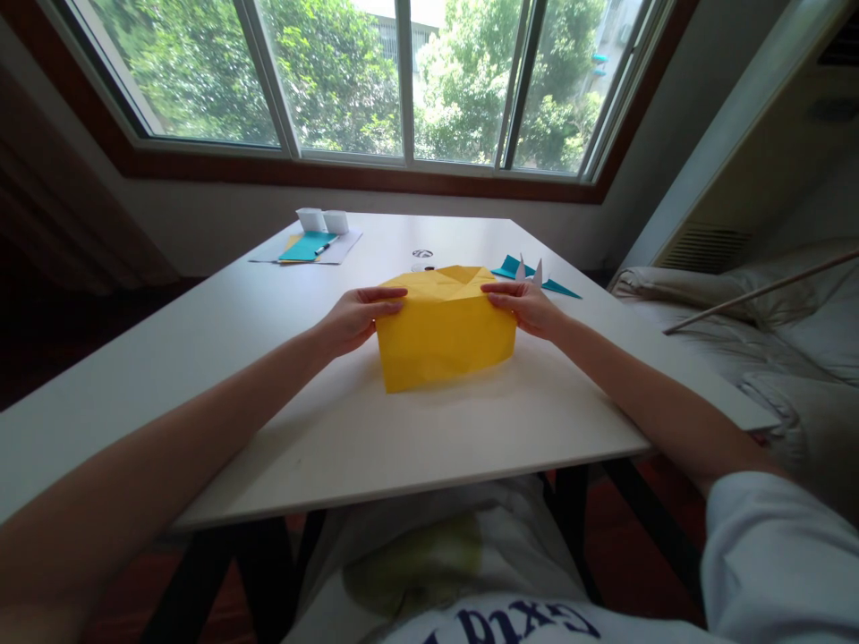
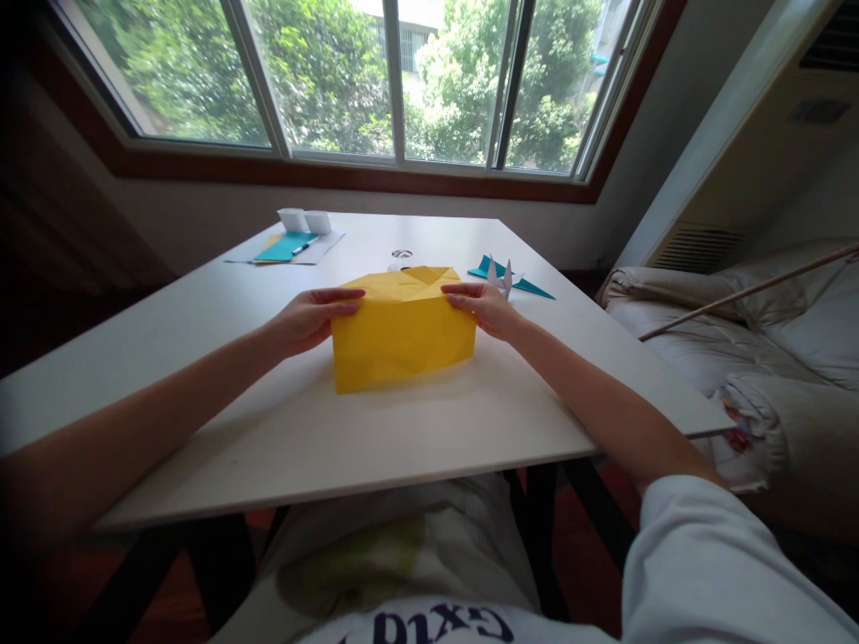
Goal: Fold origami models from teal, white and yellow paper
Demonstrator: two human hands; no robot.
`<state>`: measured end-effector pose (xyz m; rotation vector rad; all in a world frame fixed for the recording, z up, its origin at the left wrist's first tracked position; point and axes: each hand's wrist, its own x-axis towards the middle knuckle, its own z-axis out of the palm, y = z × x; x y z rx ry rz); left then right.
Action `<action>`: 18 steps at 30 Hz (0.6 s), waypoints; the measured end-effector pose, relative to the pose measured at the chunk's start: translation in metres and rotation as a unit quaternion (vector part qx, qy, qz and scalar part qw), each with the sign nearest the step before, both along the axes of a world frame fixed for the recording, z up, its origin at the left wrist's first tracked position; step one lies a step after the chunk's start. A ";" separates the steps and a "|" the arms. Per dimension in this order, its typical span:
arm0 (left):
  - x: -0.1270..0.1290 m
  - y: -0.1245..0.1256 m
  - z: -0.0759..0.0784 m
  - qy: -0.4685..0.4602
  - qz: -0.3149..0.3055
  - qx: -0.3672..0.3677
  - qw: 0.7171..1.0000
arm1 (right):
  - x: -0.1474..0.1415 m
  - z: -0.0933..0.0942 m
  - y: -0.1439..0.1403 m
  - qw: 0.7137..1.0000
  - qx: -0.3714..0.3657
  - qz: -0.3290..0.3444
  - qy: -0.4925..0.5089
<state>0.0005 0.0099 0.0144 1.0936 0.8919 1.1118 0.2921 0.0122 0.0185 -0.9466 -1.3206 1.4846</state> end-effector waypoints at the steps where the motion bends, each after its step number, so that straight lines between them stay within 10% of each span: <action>1: 0.000 0.001 -0.001 0.000 0.012 0.006 1.000 | 0.000 0.000 0.000 1.000 0.002 -0.003 0.002; 18: -0.001 0.004 -0.008 0.052 0.085 0.121 0.988 | -0.009 -0.003 -0.009 0.996 0.056 -0.006 -0.073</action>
